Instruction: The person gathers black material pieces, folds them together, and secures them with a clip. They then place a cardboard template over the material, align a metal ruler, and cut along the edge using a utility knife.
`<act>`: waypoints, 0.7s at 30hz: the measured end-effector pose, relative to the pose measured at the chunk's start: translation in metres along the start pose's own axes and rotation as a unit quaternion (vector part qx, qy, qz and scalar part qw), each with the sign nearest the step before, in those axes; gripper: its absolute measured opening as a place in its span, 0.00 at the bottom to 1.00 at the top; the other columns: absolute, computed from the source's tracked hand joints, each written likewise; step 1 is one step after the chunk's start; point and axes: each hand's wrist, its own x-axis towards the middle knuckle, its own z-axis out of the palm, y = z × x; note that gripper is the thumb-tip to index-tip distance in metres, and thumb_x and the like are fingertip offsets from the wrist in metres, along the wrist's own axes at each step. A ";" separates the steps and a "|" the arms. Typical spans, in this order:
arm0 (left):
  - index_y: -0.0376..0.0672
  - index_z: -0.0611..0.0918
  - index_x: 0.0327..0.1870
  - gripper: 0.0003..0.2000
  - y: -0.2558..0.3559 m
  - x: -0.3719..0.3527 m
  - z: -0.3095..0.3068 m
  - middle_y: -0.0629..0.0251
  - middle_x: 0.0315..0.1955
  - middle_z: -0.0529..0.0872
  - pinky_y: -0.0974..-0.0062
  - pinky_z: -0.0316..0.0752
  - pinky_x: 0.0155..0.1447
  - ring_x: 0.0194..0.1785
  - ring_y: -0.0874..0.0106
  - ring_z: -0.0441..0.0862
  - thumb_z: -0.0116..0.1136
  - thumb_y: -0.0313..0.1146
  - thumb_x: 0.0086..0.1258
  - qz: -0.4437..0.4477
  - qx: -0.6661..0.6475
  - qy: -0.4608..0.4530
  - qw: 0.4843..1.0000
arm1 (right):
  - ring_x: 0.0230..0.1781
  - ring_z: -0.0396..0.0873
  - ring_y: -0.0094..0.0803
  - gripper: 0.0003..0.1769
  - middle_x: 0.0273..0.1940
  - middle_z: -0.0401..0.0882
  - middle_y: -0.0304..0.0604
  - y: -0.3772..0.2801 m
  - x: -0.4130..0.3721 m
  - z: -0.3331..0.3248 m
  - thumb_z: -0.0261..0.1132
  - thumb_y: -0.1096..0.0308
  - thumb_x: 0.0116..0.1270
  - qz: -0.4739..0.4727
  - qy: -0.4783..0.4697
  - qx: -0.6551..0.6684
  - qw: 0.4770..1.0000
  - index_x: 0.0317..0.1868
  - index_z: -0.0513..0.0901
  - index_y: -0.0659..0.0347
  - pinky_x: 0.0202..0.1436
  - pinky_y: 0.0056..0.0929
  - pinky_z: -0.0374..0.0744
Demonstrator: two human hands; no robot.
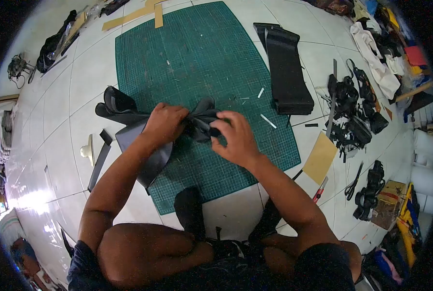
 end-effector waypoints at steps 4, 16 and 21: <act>0.43 0.82 0.44 0.09 -0.001 0.002 0.002 0.61 0.38 0.86 0.58 0.74 0.57 0.47 0.58 0.86 0.64 0.32 0.64 0.004 -0.017 0.007 1.000 | 0.74 0.65 0.55 0.18 0.70 0.68 0.49 -0.024 0.019 -0.009 0.75 0.62 0.58 -0.053 -0.048 -0.110 0.991 0.48 0.83 0.55 0.74 0.59 0.65; 0.44 0.83 0.45 0.10 0.006 0.000 -0.002 0.60 0.41 0.86 0.58 0.71 0.61 0.50 0.57 0.85 0.63 0.35 0.66 -0.010 -0.022 -0.024 0.999 | 0.75 0.64 0.56 0.19 0.71 0.69 0.54 -0.008 0.005 0.007 0.77 0.57 0.60 -0.027 -0.002 -0.097 0.995 0.45 0.84 0.57 0.74 0.58 0.65; 0.50 0.85 0.50 0.13 0.003 -0.002 -0.001 0.61 0.43 0.89 0.58 0.71 0.62 0.51 0.60 0.86 0.60 0.36 0.66 -0.033 -0.035 -0.030 0.998 | 0.76 0.60 0.57 0.45 0.72 0.64 0.57 -0.015 0.016 0.023 0.82 0.55 0.49 0.114 0.037 -0.018 0.993 0.67 0.73 0.53 0.75 0.61 0.61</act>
